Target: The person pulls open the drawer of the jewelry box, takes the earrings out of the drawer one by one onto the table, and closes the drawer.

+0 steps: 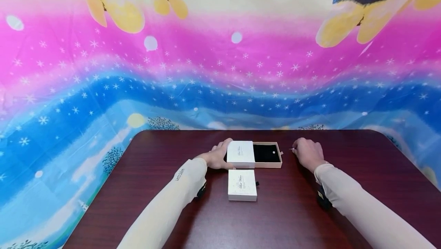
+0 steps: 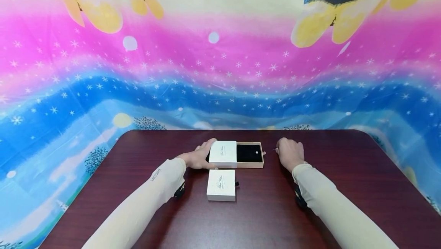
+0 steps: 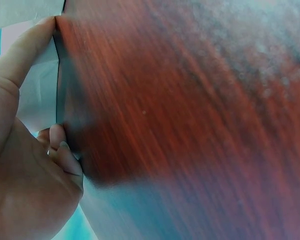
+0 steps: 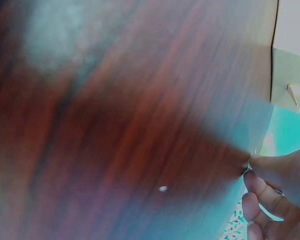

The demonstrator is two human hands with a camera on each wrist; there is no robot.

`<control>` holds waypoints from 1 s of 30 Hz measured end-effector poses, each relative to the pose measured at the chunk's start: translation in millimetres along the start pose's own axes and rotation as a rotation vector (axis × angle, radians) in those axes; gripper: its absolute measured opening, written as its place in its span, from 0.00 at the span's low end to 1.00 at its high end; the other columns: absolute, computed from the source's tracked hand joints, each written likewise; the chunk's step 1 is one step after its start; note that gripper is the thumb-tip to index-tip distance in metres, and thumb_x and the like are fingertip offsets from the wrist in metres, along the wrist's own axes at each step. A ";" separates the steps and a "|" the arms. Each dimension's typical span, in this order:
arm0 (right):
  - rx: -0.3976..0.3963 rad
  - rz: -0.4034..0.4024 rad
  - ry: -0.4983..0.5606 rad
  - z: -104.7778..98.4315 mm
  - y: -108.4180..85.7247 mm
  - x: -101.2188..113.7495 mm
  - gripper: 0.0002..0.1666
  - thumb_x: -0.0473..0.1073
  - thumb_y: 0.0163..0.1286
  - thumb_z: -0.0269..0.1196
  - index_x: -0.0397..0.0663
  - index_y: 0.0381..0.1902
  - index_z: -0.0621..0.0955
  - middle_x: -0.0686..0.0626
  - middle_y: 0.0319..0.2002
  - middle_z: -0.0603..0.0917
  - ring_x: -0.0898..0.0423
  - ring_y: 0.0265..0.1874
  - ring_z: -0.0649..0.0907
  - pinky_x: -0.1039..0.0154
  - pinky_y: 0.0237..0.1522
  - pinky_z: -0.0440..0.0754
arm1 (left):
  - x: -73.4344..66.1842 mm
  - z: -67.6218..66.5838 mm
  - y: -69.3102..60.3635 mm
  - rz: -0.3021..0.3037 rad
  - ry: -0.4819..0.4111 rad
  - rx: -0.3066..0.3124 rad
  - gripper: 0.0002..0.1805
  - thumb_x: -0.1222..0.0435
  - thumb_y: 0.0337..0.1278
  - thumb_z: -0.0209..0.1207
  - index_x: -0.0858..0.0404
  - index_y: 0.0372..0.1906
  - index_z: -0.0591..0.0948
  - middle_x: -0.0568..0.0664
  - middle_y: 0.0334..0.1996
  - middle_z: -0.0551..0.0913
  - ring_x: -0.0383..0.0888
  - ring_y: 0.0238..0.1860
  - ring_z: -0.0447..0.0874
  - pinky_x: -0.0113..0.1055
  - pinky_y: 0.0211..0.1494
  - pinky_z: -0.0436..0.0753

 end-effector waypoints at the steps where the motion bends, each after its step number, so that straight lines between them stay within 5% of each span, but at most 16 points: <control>1: 0.003 0.001 0.000 0.3 0.1 -0.4 0.09 0.36 0.68 0.64 0.37 0.40 0.88 0.37 0.38 0.89 0.40 0.34 0.87 0.44 0.34 0.79 | -0.2 0.0 -0.3 -0.002 0.001 0.001 0.62 0.48 0.53 0.71 0.49 0.82 0.40 0.54 0.81 0.49 0.58 0.78 0.51 0.54 0.80 0.53; 30: 0.027 0.008 0.001 -0.3 0.8 1.2 0.09 0.37 0.68 0.65 0.36 0.40 0.88 0.37 0.37 0.89 0.41 0.34 0.87 0.43 0.36 0.80 | 0.8 0.4 0.9 -0.005 -0.008 -0.007 0.62 0.48 0.52 0.72 0.49 0.82 0.41 0.54 0.80 0.50 0.59 0.77 0.53 0.55 0.79 0.55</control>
Point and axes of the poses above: each hand's wrist, its own y-axis towards the middle knuckle, its own z-axis out of the palm, x = y × z, the point moved 6 cm from there along y, towards the middle knuckle
